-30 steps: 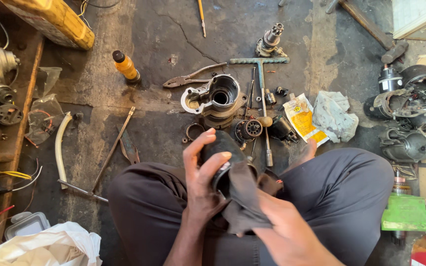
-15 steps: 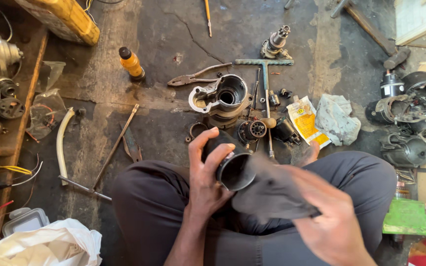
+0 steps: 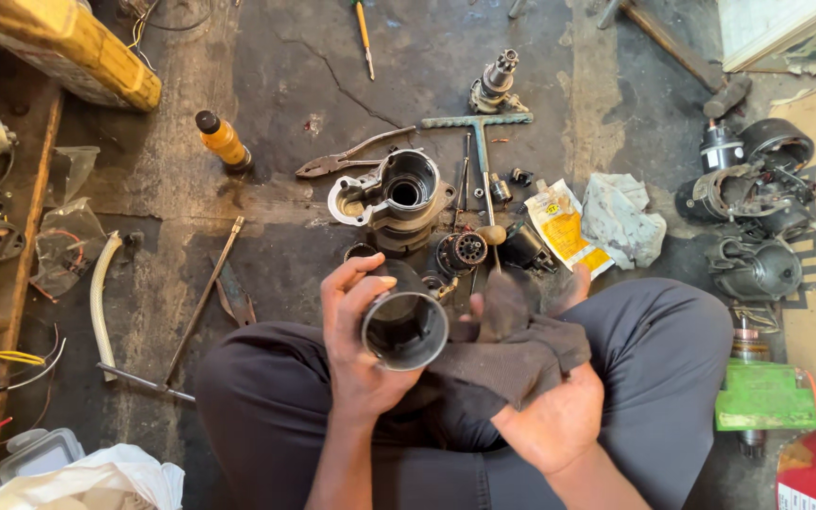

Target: The person sits on the floor and cleans a cylindrical engine part using a dark cloth. They wipe the exterior and interior surfaces repeatedly, rotating the part to access different areas.

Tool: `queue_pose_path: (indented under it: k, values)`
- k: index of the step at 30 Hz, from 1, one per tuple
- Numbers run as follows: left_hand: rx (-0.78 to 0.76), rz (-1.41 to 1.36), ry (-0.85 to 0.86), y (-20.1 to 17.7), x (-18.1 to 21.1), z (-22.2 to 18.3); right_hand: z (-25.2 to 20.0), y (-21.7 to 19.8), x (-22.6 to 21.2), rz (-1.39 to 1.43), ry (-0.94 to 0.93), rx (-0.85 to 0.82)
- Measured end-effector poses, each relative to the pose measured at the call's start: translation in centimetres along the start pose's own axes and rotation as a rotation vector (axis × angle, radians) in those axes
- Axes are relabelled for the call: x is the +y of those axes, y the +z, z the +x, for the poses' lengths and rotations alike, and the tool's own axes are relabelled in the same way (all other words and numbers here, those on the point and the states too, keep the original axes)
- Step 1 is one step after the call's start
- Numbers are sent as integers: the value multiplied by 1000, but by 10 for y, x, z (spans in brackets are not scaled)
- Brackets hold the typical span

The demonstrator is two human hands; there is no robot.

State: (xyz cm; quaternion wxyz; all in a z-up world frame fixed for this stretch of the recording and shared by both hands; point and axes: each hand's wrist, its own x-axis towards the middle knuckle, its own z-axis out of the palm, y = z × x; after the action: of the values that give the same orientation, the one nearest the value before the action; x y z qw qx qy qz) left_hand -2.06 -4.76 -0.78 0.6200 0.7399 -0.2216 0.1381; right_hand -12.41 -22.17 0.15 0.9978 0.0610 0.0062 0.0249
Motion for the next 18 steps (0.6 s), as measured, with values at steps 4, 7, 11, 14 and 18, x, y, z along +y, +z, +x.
queue_pose_path:
  k: [4, 7, 11, 14, 18]
  values:
    - [-166, -242, -85, -12, -3, 5, 0, -1, 4, -70, -48, 157]
    - [-411, -375, -68, -22, -2, 11, -3, -2, -1, -407, -114, 98]
    - [-710, -453, -140, -18, 6, 12, -9, -3, -14, -771, -118, 115]
    - [-816, -441, -184, -8, 12, 9, -13, -12, -23, -828, -171, -7]
    - [-824, -355, -183, -9, 14, 11, -27, -26, -40, -838, -126, 61]
